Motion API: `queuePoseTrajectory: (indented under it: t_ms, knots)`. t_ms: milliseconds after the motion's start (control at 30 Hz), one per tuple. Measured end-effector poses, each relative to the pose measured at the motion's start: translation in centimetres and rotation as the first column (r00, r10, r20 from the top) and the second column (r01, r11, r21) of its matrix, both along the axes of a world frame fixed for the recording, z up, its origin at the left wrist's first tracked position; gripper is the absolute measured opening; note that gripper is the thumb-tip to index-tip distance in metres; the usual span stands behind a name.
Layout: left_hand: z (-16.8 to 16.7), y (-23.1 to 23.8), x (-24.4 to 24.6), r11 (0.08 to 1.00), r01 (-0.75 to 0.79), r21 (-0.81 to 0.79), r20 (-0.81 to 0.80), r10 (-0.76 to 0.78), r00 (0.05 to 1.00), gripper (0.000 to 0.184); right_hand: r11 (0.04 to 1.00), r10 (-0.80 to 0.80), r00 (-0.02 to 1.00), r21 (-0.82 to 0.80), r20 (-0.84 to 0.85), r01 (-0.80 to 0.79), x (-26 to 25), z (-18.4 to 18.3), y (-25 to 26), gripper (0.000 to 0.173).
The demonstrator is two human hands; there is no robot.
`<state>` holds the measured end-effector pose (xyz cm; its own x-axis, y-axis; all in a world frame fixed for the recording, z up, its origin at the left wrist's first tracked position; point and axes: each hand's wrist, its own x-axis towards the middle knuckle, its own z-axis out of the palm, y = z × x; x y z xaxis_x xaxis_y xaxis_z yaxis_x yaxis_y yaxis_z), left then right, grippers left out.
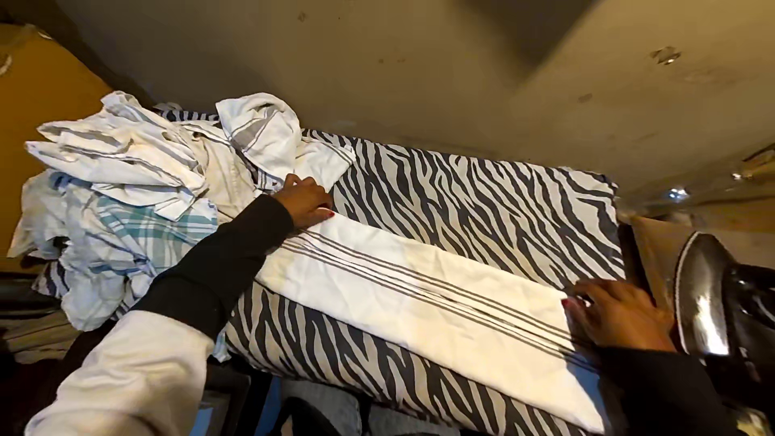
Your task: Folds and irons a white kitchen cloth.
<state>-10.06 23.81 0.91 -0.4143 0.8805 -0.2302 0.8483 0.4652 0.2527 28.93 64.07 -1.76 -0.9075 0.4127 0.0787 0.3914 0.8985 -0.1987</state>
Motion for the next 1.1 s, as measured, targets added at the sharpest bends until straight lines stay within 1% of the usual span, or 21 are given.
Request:
queuePoseTrajectory:
  t_ms: [67, 133, 167, 233, 267, 300, 367, 400, 433, 467, 500, 567, 633, 700, 767, 800, 867, 933, 1000, 1033, 1100]
  knots:
    - [0.8, 0.4, -0.8, 0.984, -0.015, -0.18, 0.04, 0.023, 0.999, 0.027, 0.999, -0.029, 1.0, 0.012, -0.011, 0.029, -0.3, -0.6, 0.2, 0.019]
    - [0.1, -0.7, -0.7, 0.977, -0.077, -0.2, -0.063, 0.065, 0.996, 0.022, 0.997, -0.055, 0.996, 0.049, -0.074, 0.059, 0.2, -0.8, -0.4, 0.022]
    - [-0.3, -1.0, 0.2, 0.978, -0.135, -0.157, -0.14, 0.113, 0.984, 0.02, 0.995, -0.056, 0.991, 0.075, -0.123, 0.066, 0.5, -0.5, -1.0, 0.026]
    - [-1.0, -0.4, 3.4, 0.98, -0.174, 0.098, -0.289, 0.196, 0.937, 0.024, 0.99, -0.01, 0.968, 0.134, -0.252, 0.045, 0.7, 0.0, -3.2, 0.039]
    - [-1.5, 0.2, 5.5, 0.964, -0.136, 0.227, -0.297, 0.201, 0.933, 0.03, 0.99, 0.014, 0.95, 0.136, -0.312, 0.03, 0.6, -0.1, -4.8, 0.044]
    - [-2.3, 0.9, 7.6, 0.947, -0.088, 0.309, -0.266, 0.175, 0.948, 0.037, 0.992, 0.031, 0.941, 0.122, -0.337, 0.011, 0.7, -0.8, -6.5, 0.051]
    - [-5.6, 1.5, 10.5, 0.919, -0.042, 0.391, -0.225, 0.139, 0.964, 0.056, 0.995, 0.015, 0.969, 0.096, -0.246, 0.009, 1.3, -3.5, -8.6, 0.074]
    - [-7.6, 1.3, 10.8, 0.913, -0.067, 0.402, -0.2, 0.159, 0.967, 0.065, 0.995, -0.032, 0.985, 0.086, -0.168, 0.047, 1.9, -5.0, -8.7, 0.087]
    - [-9.4, 0.7, 10.6, 0.908, -0.101, 0.406, -0.188, 0.191, 0.963, 0.071, 0.992, -0.079, 0.991, 0.092, -0.111, 0.089, 2.8, -5.9, -8.2, 0.095]
    - [-10.4, 0.2, 10.2, 0.904, -0.124, 0.41, -0.19, 0.217, 0.957, 0.076, 0.986, -0.118, 0.988, 0.107, -0.097, 0.129, 3.7, -5.6, -7.3, 0.095]
    - [-10.7, 0.0, 9.4, 0.904, -0.131, 0.407, -0.205, 0.23, 0.951, 0.08, 0.978, -0.146, 0.981, 0.129, -0.131, 0.162, 4.2, -4.4, -5.9, 0.089]
    - [-10.7, -0.3, 9.4, 0.907, -0.141, 0.398, -0.218, 0.243, 0.945, 0.083, 0.941, -0.189, 0.955, 0.236, -0.23, 0.243, 5.7, -0.7, -2.6, 0.068]
    - [-10.6, -0.6, 9.8, 0.907, -0.148, 0.394, -0.217, 0.248, 0.944, 0.083, 0.875, -0.324, 0.915, 0.293, -0.239, 0.386, 6.8, 3.1, 0.2, 0.06]
    - [-10.8, -0.6, 10.1, 0.898, -0.128, 0.422, -0.224, 0.24, 0.945, 0.082, 0.769, -0.572, 0.809, 0.253, -0.136, 0.587, 6.0, 6.1, 2.2, 0.06]
    - [-11.2, -1.1, 10.8, 0.892, -0.102, 0.44, -0.234, 0.223, 0.946, 0.081, 0.671, -0.735, 0.677, 0.18, 0.036, 0.719, 4.3, 8.3, 3.6, 0.061]
    - [-11.4, -1.8, 11.2, 0.892, -0.11, 0.439, -0.227, 0.228, 0.947, 0.081, 0.654, -0.757, 0.646, 0.15, 0.102, 0.742, 3.9, 9.0, 4.5, 0.059]
    - [-11.3, -3.6, 12.4, 0.892, -0.152, 0.426, -0.208, 0.26, 0.943, 0.083, 0.674, -0.729, 0.653, 0.053, 0.204, 0.737, 4.1, 10.1, 6.0, 0.055]
    - [-10.4, -4.3, 13.0, 0.879, -0.182, 0.441, -0.201, 0.294, 0.935, 0.084, 0.734, -0.656, 0.725, -0.049, 0.21, 0.678, 3.2, 11.4, 3.7, 0.059]
    - [-9.3, -3.2, 14.1, 0.873, -0.172, 0.456, -0.176, 0.278, 0.944, 0.082, 0.812, -0.567, 0.801, -0.035, 0.192, 0.583, 0.4, 12.6, -2.9, 0.062]
    - [-8.9, -2.2, 14.6, 0.877, -0.15, 0.456, -0.158, 0.245, 0.956, 0.079, 0.84, -0.514, 0.827, -0.061, 0.23, 0.539, -1.2, 12.6, -6.9, 0.062]
    - [-8.9, 0.6, 14.9, 0.879, -0.106, 0.466, -0.135, 0.188, 0.973, 0.074, 0.89, -0.325, 0.875, -0.198, 0.359, 0.412, -5.0, 11.4, -13.9, 0.06]
